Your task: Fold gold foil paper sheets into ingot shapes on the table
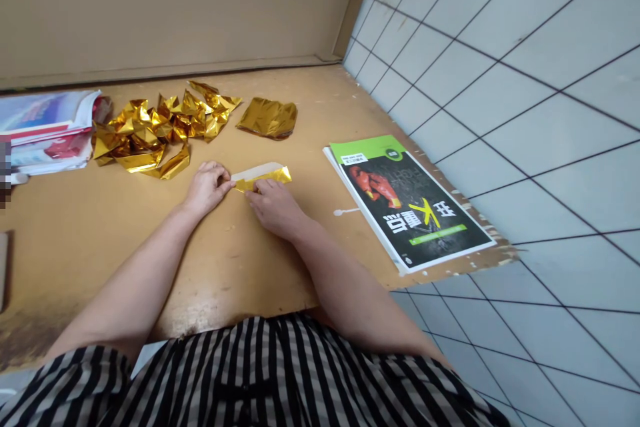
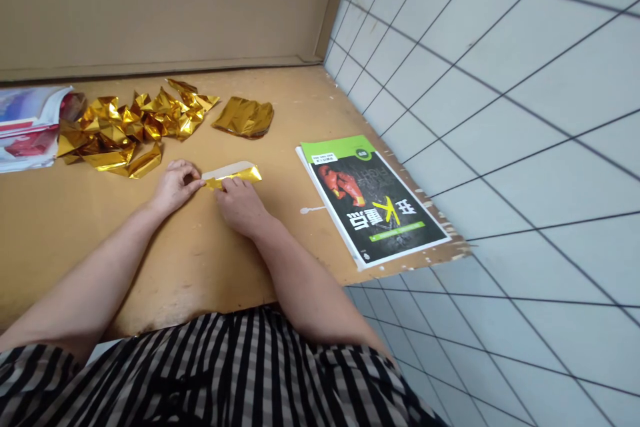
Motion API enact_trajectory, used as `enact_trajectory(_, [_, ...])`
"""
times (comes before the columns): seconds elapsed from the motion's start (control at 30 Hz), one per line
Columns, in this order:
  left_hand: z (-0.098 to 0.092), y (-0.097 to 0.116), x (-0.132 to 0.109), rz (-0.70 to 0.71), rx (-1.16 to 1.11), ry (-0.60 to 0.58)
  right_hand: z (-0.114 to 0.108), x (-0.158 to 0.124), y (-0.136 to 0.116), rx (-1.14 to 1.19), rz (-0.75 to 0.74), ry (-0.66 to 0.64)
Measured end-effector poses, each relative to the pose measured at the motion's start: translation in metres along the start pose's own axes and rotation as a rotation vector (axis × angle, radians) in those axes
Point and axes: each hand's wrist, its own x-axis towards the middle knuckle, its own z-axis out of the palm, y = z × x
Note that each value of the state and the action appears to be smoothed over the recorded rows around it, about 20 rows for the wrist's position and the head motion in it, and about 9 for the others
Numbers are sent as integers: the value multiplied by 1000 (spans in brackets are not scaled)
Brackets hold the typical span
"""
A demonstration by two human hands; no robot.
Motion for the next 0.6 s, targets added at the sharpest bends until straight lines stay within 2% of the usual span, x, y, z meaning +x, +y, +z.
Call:
enact_trajectory(0.17, [2,1,-2,24,62,64,-3,-2,2,4,16,-25])
enact_trajectory(0.27, [2,11,-6,153,127,101,-2,-2,2,-1,15,-26])
enact_trajectory(0.4, [3,27,-17,362,175,-13,1,-1,2,7,12,-13])
enact_trajectory(0.6, [2,34,-24,352,235,-112,0,-2,1,8,4,-6])
